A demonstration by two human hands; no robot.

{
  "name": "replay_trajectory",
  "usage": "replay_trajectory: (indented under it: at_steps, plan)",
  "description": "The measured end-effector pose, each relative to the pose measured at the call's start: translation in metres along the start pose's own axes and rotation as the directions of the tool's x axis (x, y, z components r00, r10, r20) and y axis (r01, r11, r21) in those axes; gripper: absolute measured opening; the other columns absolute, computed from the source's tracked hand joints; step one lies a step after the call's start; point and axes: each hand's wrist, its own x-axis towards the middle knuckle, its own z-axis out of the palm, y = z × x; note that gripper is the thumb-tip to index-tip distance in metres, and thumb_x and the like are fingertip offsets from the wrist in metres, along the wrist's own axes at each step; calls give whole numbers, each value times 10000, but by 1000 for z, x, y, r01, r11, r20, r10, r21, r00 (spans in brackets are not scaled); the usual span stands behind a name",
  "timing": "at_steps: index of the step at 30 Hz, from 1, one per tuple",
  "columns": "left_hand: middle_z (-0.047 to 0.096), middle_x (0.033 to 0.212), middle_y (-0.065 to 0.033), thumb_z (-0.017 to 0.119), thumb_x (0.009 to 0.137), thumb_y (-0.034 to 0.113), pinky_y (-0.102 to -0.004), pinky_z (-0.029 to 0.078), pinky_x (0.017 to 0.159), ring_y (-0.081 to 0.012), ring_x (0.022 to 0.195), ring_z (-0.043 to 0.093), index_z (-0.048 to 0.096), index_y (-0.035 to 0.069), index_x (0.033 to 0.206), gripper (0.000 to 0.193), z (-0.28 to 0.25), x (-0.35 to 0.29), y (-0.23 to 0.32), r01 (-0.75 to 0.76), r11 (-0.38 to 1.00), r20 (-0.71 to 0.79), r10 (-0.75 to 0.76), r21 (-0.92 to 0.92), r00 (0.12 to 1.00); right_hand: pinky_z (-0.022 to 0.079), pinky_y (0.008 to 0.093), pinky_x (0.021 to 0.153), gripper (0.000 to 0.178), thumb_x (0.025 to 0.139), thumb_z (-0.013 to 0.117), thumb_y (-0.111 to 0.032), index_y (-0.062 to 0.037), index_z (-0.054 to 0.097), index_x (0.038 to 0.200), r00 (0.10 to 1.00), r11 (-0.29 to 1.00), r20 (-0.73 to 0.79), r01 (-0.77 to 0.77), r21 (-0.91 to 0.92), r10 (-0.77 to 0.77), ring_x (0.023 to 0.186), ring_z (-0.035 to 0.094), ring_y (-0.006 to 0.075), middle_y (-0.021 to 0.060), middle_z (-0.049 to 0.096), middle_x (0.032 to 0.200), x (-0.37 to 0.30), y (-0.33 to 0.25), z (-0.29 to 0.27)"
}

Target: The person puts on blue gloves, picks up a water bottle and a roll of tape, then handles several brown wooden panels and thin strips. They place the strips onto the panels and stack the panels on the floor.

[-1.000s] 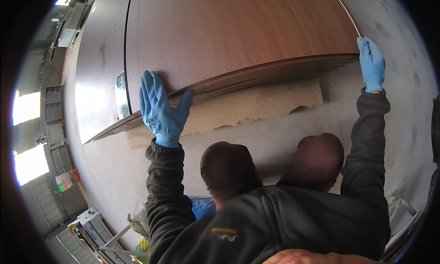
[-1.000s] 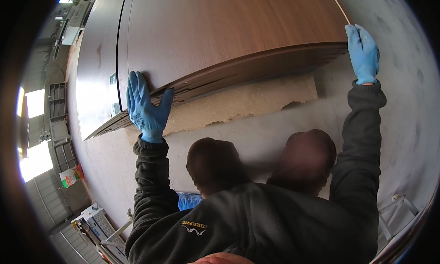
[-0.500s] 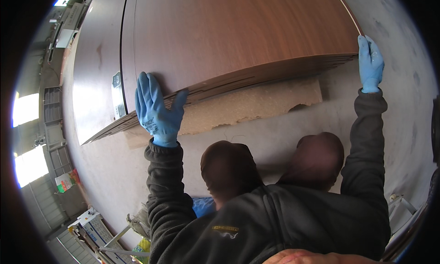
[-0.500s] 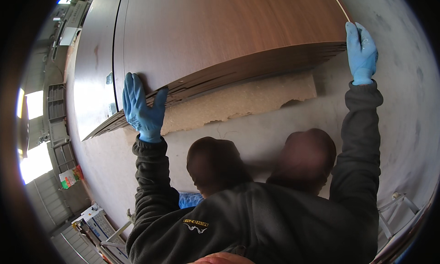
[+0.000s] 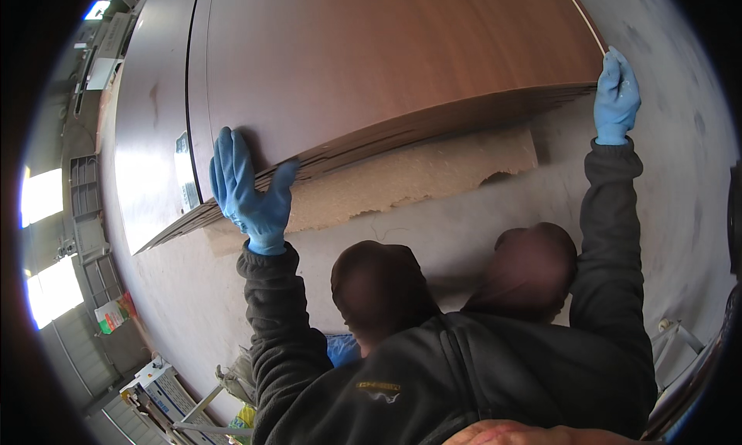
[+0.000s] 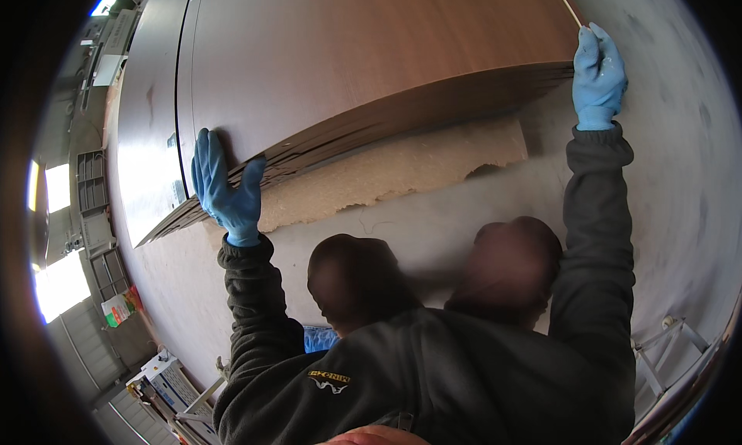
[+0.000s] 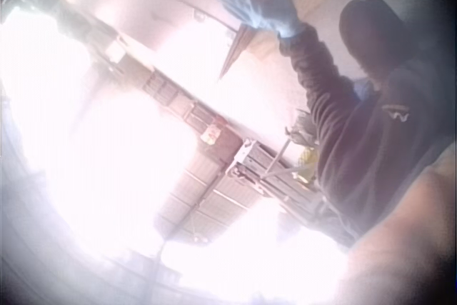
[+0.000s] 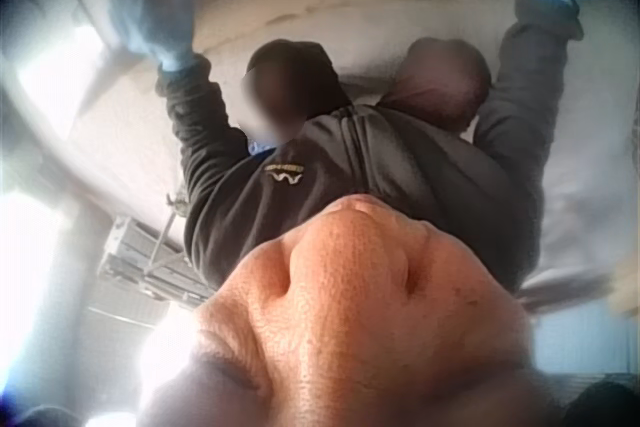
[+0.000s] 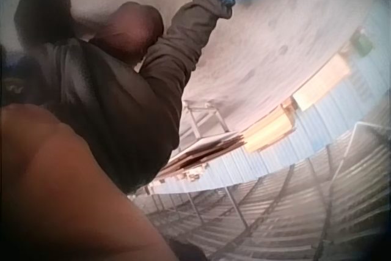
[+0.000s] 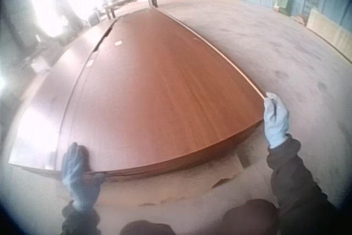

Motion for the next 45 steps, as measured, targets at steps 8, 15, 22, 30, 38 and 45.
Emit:
replay_trajectory:
  at_steps: [8, 15, 22, 30, 38, 45]
  plan:
    - [590, 1511, -234, 862, 864, 468, -516, 393, 1205, -409, 1417, 551, 598, -21, 1471, 823, -2, 2, 4, 19, 1000, 14, -19, -17, 1000, 570, 247, 886, 687, 1022, 650, -12, -41, 346, 1637, 873, 804, 478, -350, 480, 94, 967, 618, 125, 95, 588, 1330, 4, 5, -39]
    - [594, 1514, -218, 860, 862, 481, -508, 396, 1211, -404, 1428, 545, 610, -18, 1463, 820, 1, 3, 4, 22, 997, -5, -23, -75, 1000, 593, 285, 912, 784, 961, 737, 25, -38, 346, 1636, 854, 864, 505, -345, 367, 126, 841, 604, 94, 61, 591, 1231, 2, -3, -39]
    - [591, 1521, -203, 857, 866, 475, -511, 395, 1218, -395, 1440, 536, 606, -8, 1468, 812, 4, 2, 0, -1, 995, -12, 0, -101, 1000, 582, 276, 904, 763, 962, 710, 50, -40, 359, 1634, 844, 874, 515, -357, 330, 150, 762, 549, 62, -13, 586, 882, 3, -16, -41]
    - [614, 1496, -202, 852, 876, 459, -507, 401, 1214, -392, 1431, 547, 621, -2, 1455, 776, 5, 3, -1, 3, 991, -9, -4, -134, 1000, 560, 322, 984, 750, 957, 668, 71, -43, 365, 1634, 847, 864, 501, -376, 333, 176, 706, 492, 60, -42, 501, 732, 2, -17, -39]
    - [603, 1509, -203, 840, 892, 442, -507, 396, 1215, -393, 1433, 545, 605, -11, 1468, 770, 2, 5, 2, -21, 996, 3, 21, -85, 1000, 540, 259, 815, 814, 933, 714, 91, -64, 335, 1637, 885, 749, 456, -363, 554, 92, 824, 573, 83, 43, 624, 1115, -7, -14, -32]
    - [606, 1503, -213, 811, 914, 412, -519, 401, 1202, -399, 1419, 556, 603, -20, 1467, 732, 2, 8, 5, -44, 997, 15, 45, -61, 999, 525, 223, 766, 770, 932, 743, 48, -31, 367, 1599, 878, 616, 440, -455, 643, 189, 1050, 672, 164, 112, 589, 1330, -23, -16, -27]
